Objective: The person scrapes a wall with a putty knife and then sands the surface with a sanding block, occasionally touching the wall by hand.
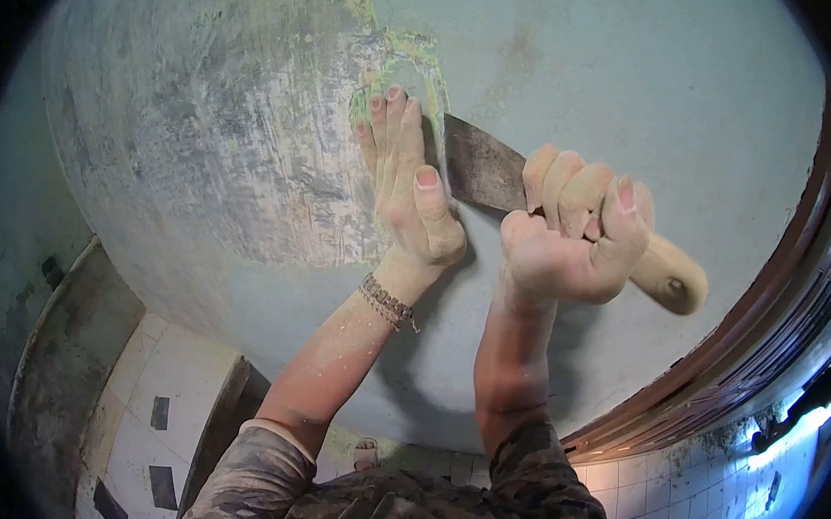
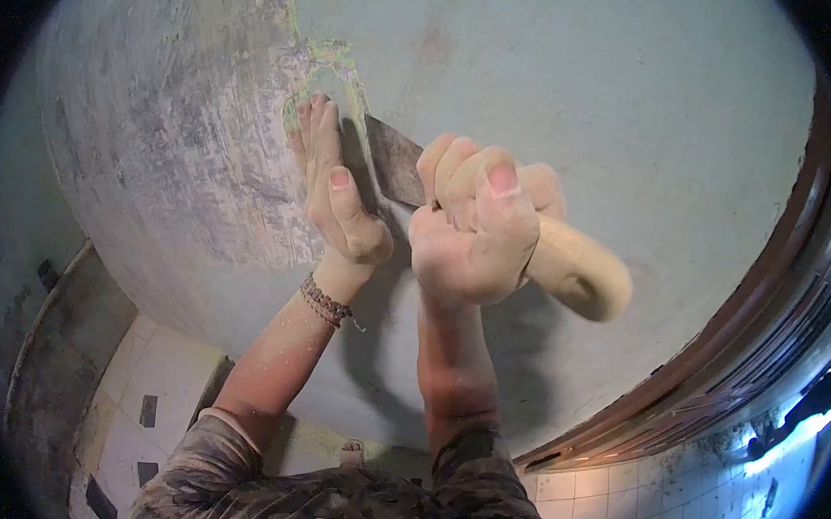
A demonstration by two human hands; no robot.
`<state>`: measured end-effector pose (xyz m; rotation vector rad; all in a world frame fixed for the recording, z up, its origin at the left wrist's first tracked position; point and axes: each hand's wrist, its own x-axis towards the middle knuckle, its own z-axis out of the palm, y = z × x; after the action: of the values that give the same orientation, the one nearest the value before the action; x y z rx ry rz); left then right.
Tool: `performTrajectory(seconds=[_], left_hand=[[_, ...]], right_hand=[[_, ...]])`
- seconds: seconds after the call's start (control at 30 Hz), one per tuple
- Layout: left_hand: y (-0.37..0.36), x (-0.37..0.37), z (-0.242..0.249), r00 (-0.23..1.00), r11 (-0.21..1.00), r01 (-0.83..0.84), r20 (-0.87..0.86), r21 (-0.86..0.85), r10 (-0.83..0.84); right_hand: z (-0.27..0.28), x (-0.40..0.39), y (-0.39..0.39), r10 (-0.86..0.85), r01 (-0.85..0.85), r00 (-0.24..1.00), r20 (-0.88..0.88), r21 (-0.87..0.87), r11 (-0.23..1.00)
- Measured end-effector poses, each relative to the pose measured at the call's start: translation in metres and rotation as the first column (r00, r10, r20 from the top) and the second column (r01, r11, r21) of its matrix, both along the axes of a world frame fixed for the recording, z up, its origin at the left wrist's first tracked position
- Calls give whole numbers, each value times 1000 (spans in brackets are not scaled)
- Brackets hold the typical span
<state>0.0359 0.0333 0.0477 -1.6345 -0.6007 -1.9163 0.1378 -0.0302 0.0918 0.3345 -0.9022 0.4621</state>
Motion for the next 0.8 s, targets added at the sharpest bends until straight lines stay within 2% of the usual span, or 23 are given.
performTrajectory(seconds=[0.07,0.1,0.17,0.2,0.23,0.27,0.3,0.33,0.4,0.43,0.47,0.53,0.57,0.6,0.67,0.7,0.77,0.8], left_hand=[[-2,-2,-4,1000,1000,-12,-8,-12,12],[-1,-1,-3,1000,1000,-12,-7,-12,12],[-2,0,-2,1000,1000,-20,-3,-18,20],[-3,1,-2,1000,999,-20,5,-30,20],[-4,1,-2,1000,999,-19,9,-41,19],[-4,1,-4,1000,999,-24,3,-42,24],[-2,0,-5,1000,999,-10,9,-41,10],[-1,0,-4,1000,999,5,18,-38,-5],[-2,-2,-4,1000,1000,0,17,-31,0],[-2,-3,-4,1000,1000,8,6,-18,-8],[-2,-2,-5,1000,1000,18,-5,-7,-18],[-4,1,-4,999,999,26,21,-27,-26],[-6,2,-3,998,999,34,45,-42,-32],[-6,1,-2,998,999,37,47,-38,-35],[-5,3,0,998,999,42,37,-14,-42],[-4,4,2,998,999,49,41,-3,-49],[-4,6,3,996,998,66,52,7,-66],[-3,7,4,996,998,67,54,6,-67]], right_hand=[[1,3,-5,-396,395,917,42,38,918],[0,9,-4,-393,391,919,40,41,919],[-8,23,1,-702,671,679,213,209,712],[-10,13,8,-695,664,685,217,205,719],[-9,-5,16,-312,302,934,175,84,950],[-9,-17,20,131,-131,988,79,-2,991],[-9,-18,19,113,-115,993,20,75,991],[-7,-15,12,116,-118,993,21,81,990],[-6,5,-9,-160,163,985,-67,29,986],[-8,15,-13,48,-39,996,-80,111,993],[-6,7,-10,47,-39,996,-79,110,993],[3,-17,-4,-54,50,995,-79,-54,997],[1,-13,-5,-47,47,999,0,-35,998],[3,-12,-8,-50,50,999,3,-31,998],[8,-10,-15,-394,396,918,49,-35,918],[7,-5,-12,-401,403,915,49,-24,915],[1,10,-4,-26,38,997,-76,163,986],[3,6,-3,-27,39,997,-74,163,986]])
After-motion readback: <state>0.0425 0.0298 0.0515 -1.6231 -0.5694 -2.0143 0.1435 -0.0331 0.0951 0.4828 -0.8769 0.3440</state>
